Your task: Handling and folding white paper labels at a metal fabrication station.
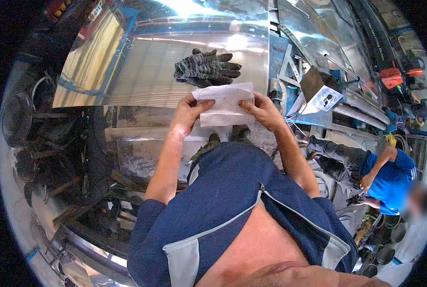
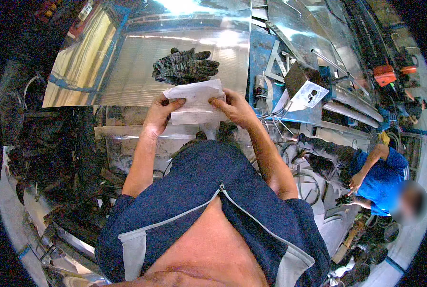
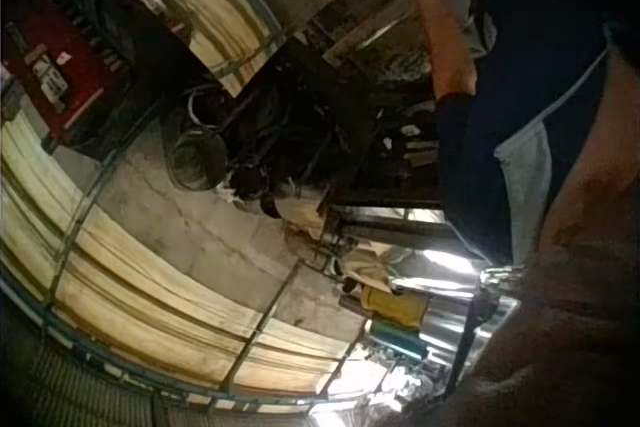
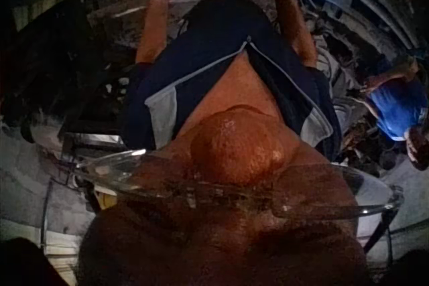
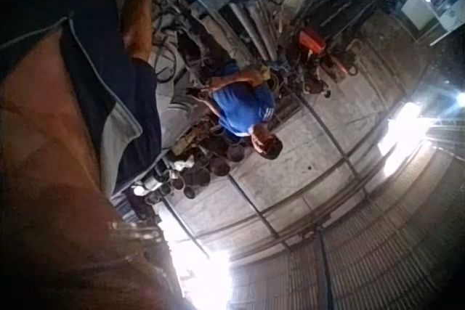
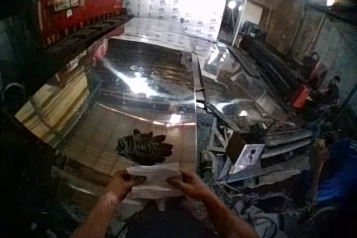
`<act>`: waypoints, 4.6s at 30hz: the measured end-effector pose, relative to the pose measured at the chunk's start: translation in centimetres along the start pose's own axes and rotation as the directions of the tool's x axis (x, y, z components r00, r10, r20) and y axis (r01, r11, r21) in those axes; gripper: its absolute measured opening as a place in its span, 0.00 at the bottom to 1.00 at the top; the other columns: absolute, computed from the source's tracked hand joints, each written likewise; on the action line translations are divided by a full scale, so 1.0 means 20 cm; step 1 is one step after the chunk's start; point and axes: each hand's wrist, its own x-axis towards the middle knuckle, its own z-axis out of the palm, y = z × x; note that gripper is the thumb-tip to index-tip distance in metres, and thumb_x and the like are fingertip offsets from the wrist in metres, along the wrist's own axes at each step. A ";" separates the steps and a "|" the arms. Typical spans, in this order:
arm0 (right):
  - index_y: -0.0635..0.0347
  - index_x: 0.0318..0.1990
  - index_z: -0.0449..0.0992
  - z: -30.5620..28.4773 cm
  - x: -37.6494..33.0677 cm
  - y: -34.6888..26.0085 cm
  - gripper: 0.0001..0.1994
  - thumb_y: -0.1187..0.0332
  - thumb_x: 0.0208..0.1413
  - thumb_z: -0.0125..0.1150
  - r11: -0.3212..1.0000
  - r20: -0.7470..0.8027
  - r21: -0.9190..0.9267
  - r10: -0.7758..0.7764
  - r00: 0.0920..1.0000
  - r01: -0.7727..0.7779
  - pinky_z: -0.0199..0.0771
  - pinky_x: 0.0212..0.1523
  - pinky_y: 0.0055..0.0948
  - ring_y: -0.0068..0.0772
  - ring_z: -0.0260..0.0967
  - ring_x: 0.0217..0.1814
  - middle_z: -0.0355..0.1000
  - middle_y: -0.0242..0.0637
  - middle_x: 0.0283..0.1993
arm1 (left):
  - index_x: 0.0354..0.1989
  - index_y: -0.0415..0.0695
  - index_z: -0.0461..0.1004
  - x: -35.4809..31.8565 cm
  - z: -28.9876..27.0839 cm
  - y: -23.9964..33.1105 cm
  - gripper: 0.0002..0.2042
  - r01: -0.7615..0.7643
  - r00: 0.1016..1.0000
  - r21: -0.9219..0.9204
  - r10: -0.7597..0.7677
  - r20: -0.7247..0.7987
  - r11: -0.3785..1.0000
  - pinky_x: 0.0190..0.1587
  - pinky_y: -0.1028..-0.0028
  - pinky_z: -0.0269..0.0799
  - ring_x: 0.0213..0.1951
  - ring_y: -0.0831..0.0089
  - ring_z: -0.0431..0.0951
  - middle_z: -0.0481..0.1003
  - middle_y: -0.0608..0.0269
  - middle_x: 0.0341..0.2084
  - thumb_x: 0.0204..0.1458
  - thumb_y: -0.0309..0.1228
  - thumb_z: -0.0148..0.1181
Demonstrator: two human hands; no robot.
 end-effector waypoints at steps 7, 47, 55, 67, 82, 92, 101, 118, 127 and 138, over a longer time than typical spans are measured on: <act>0.64 0.50 0.74 0.02 0.01 -0.04 0.15 0.67 0.57 0.62 0.986 -0.071 0.104 -0.122 0.990 0.129 0.67 0.50 0.26 0.21 0.69 0.45 0.75 0.32 0.43 | 0.40 0.41 0.79 0.01 0.00 -0.04 0.12 -0.021 1.000 -0.015 0.021 -0.002 1.000 0.44 0.75 0.72 0.37 0.77 0.77 0.80 0.65 0.35 0.46 0.25 0.69; 0.64 0.60 0.63 0.03 0.02 -0.03 0.29 0.50 0.61 0.54 0.826 0.198 0.507 0.169 0.966 -0.248 0.75 0.46 0.34 0.33 0.72 0.48 0.70 0.44 0.53 | 0.23 0.43 0.78 0.00 0.02 0.09 0.11 -0.408 0.911 0.175 0.385 0.150 0.896 0.45 0.72 0.74 0.40 0.72 0.78 0.80 0.58 0.38 0.40 0.11 0.58; 0.69 0.56 0.64 0.13 0.00 -0.05 0.27 0.59 0.56 0.63 0.793 0.058 0.586 0.163 0.985 -0.166 0.80 0.38 0.36 0.32 0.75 0.40 0.72 0.42 0.46 | 0.24 0.44 0.79 0.01 -0.02 0.03 0.11 -0.499 0.866 0.242 0.474 0.157 0.832 0.47 0.73 0.73 0.43 0.71 0.78 0.80 0.59 0.39 0.39 0.10 0.60; 0.72 0.51 0.71 0.06 0.04 0.00 0.22 0.64 0.54 0.65 0.879 -0.032 0.465 0.135 0.990 -0.105 0.74 0.45 0.27 0.29 0.74 0.43 0.75 0.41 0.44 | 0.50 0.41 0.75 -0.16 -0.07 0.19 0.23 -0.044 0.927 0.224 -0.044 0.372 0.974 0.53 0.71 0.70 0.48 0.68 0.76 0.75 0.55 0.49 0.42 0.17 0.65; 0.64 0.56 0.68 0.06 0.05 -0.06 0.27 0.51 0.60 0.57 0.839 -0.068 0.543 0.041 0.997 0.002 0.76 0.31 0.29 0.29 0.73 0.33 0.72 0.39 0.40 | 0.39 0.38 0.79 0.02 0.09 -0.12 0.11 -0.061 0.994 -0.034 0.057 -0.097 0.998 0.36 0.80 0.69 0.33 0.83 0.73 0.78 0.68 0.32 0.53 0.33 0.66; 0.67 0.48 0.74 0.22 0.01 -0.09 0.18 0.58 0.63 0.54 0.998 -0.292 0.062 -0.014 0.956 0.034 0.72 0.39 0.27 0.23 0.70 0.38 0.76 0.35 0.39 | 0.36 0.42 0.77 -0.03 0.15 -0.14 0.06 0.062 0.996 0.106 -0.069 0.063 0.992 0.30 0.77 0.74 0.32 0.81 0.76 0.77 0.69 0.29 0.54 0.31 0.63; 0.66 0.48 0.74 0.19 0.01 -0.11 0.16 0.62 0.61 0.53 0.892 -0.109 -0.416 -0.243 0.964 0.178 0.71 0.43 0.36 0.40 0.74 0.39 0.76 0.53 0.39 | 0.38 0.40 0.79 -0.02 0.14 -0.09 0.11 -0.045 0.999 0.034 0.046 -0.016 0.998 0.28 0.77 0.74 0.26 0.79 0.76 0.78 0.66 0.28 0.53 0.35 0.66; 0.62 0.39 0.78 0.01 -0.01 0.06 0.17 0.56 0.50 0.62 0.974 -0.192 -0.168 -0.182 0.964 0.150 0.72 0.33 0.35 0.32 0.73 0.27 0.75 0.40 0.26 | 0.47 0.36 0.71 0.06 -0.01 -0.02 0.14 0.019 1.000 0.157 -0.020 0.004 0.987 0.30 0.70 0.76 0.29 0.69 0.79 0.77 0.58 0.33 0.53 0.25 0.63; 0.61 0.41 0.79 0.13 -0.02 0.06 0.12 0.62 0.56 0.65 0.893 -0.238 0.401 -0.114 0.965 0.204 0.72 0.26 0.23 0.21 0.71 0.25 0.76 0.31 0.29 | 0.41 0.34 0.76 0.08 0.26 -0.04 0.10 -0.051 0.999 0.028 0.051 0.005 0.998 0.30 0.71 0.76 0.27 0.70 0.79 0.78 0.58 0.33 0.50 0.21 0.65; 0.63 0.38 0.78 -0.01 -0.06 -0.03 0.13 0.61 0.57 0.64 0.946 -0.111 0.309 -0.072 0.991 0.103 0.76 0.29 0.27 0.26 0.75 0.28 0.77 0.36 0.29 | 0.38 0.33 0.77 -0.03 0.08 -0.01 0.10 -0.074 0.996 0.265 0.086 -0.036 0.961 0.28 0.71 0.77 0.23 0.71 0.79 0.79 0.59 0.28 0.47 0.22 0.67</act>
